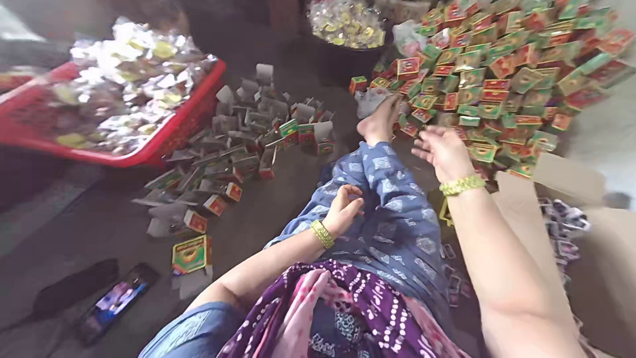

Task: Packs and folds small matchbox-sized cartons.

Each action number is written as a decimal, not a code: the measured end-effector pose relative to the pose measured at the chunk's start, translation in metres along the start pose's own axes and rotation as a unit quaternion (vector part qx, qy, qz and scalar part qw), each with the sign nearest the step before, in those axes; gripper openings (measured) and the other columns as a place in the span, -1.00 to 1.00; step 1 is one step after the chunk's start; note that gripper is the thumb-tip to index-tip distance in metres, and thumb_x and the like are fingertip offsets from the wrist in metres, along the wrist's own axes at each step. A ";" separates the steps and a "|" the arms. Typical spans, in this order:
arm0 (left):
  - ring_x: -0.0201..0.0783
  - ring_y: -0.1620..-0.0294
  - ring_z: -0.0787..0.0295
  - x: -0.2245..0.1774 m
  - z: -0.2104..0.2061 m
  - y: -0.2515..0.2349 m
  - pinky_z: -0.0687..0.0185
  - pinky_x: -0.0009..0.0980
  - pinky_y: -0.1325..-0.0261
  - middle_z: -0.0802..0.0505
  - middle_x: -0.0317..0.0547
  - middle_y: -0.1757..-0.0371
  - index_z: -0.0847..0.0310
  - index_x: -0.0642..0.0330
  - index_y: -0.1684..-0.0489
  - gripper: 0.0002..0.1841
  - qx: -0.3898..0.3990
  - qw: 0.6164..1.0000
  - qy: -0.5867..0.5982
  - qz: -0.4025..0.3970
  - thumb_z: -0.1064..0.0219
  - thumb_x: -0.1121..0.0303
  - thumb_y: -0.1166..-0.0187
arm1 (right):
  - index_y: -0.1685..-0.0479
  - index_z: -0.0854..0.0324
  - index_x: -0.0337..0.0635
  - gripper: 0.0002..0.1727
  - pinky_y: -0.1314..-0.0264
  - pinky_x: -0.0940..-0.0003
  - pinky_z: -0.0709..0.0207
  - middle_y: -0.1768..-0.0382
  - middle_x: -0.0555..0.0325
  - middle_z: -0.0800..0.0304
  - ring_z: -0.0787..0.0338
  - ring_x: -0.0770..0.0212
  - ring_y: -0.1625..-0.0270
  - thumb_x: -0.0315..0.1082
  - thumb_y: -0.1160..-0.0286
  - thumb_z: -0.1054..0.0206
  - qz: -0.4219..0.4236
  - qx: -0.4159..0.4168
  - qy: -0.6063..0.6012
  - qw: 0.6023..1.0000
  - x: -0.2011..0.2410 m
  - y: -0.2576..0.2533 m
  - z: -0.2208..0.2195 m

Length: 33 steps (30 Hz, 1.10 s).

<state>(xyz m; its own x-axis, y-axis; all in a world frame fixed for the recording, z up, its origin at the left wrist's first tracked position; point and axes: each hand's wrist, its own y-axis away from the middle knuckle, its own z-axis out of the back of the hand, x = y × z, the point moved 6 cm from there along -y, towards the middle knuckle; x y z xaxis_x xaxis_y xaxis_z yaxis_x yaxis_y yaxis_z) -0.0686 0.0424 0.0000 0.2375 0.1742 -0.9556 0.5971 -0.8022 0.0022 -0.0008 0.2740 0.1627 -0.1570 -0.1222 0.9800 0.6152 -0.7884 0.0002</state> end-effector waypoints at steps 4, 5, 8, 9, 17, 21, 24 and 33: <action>-0.08 -0.33 -0.69 -0.013 0.045 -0.011 -0.69 -0.19 -0.35 -0.68 0.23 -0.33 -0.44 0.44 -0.40 -0.50 -0.081 0.977 -0.188 -0.058 -0.31 0.33 -0.54 | -0.43 -0.49 -0.32 -0.49 -0.04 0.13 -0.85 -0.23 -0.06 -0.74 -0.87 0.10 -0.07 -0.47 -0.49 -0.45 -0.031 0.105 0.102 0.989 -0.062 0.056 -0.021; -0.02 -0.42 -0.63 -0.014 0.062 -0.013 -0.64 -0.12 -0.42 -0.64 0.23 -0.40 -0.47 0.37 -0.42 -0.48 -0.116 0.962 -0.243 -0.041 -0.34 0.28 -0.51 | -0.42 -0.50 -0.33 -0.50 -0.04 0.16 -0.86 -0.24 -0.06 -0.75 -0.88 0.12 -0.07 -0.47 -0.48 -0.44 -0.026 0.110 0.108 0.988 -0.073 0.069 -0.017; 0.29 -0.73 -0.21 -0.025 0.120 -0.012 -0.35 0.22 -0.62 -0.34 0.31 -0.71 -0.52 0.17 -0.50 -0.38 -0.237 0.887 -0.395 0.019 -0.47 0.17 -0.41 | -0.39 -0.50 -0.36 -0.52 -0.01 0.19 -0.87 -0.22 -0.05 -0.77 -0.90 0.15 -0.02 -0.43 -0.50 -0.43 0.018 0.084 0.106 0.991 -0.088 0.098 0.012; 0.37 -0.78 -0.07 -0.028 0.140 -0.012 -0.27 0.33 -0.63 -0.22 0.34 -0.78 -0.51 0.12 -0.53 -0.35 -0.272 0.859 -0.433 0.037 -0.49 0.14 -0.39 | -0.37 -0.52 -0.37 -0.54 0.00 0.20 -0.87 -0.19 -0.05 -0.78 -0.90 0.16 -0.01 -0.42 -0.51 -0.42 0.030 0.067 0.103 0.992 -0.091 0.104 0.024; 0.21 -0.56 -0.51 -0.028 0.230 -0.030 -0.28 0.29 -0.57 -0.76 0.06 -0.43 -0.70 0.14 -0.37 -0.63 -0.300 0.769 -0.558 0.083 -0.23 0.34 -0.66 | -0.25 -0.58 -0.35 -0.65 0.07 0.32 -0.85 -0.08 0.03 -0.81 -0.88 0.25 0.05 -0.44 -0.52 -0.37 0.008 -0.066 0.093 0.993 -0.111 0.126 0.110; 0.13 -0.42 -0.67 -0.039 0.219 -0.023 -0.41 0.13 -0.59 -0.82 0.14 -0.27 -0.77 0.20 -0.19 -0.69 -0.265 0.803 -0.534 -0.009 -0.10 0.43 -0.73 | -0.20 -0.63 -0.33 -0.70 0.01 0.27 -0.86 -0.07 0.03 -0.83 -0.89 0.23 0.01 -0.41 -0.56 -0.36 0.007 -0.080 0.106 0.991 -0.113 0.135 0.126; -0.07 -0.19 -0.76 -0.055 0.176 -0.010 -0.67 -0.04 -0.31 -0.76 0.17 -0.18 -0.45 0.36 -0.33 -0.70 -0.205 0.871 -0.433 -0.104 -0.14 0.45 -0.73 | -0.12 -0.71 -0.27 -0.74 0.04 0.24 -0.86 0.02 0.03 -0.86 -0.90 0.23 0.11 -0.34 -0.56 -0.43 -0.039 -0.109 0.157 0.981 -0.117 0.136 0.139; -0.49 0.27 -0.73 -0.109 0.049 0.016 -0.68 -0.54 0.14 -0.77 -0.50 0.29 -0.54 -0.21 0.11 -0.69 0.162 0.969 0.046 -0.183 -0.02 0.49 -0.41 | -0.22 -0.65 -0.42 -0.61 -0.27 -0.46 -0.52 -0.16 -0.43 -0.75 -0.73 -0.40 -0.29 -0.42 -0.43 -0.36 -0.313 0.087 0.566 0.758 -0.210 0.142 0.186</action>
<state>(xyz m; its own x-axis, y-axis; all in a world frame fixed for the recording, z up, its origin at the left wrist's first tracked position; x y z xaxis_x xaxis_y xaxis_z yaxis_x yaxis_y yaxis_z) -0.1229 -0.0175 0.0901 0.1320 0.5187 -0.8447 0.3851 -0.8121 -0.4384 0.2632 0.3004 -0.0062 -0.9615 -0.2742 -0.0209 0.2243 -0.8260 0.5171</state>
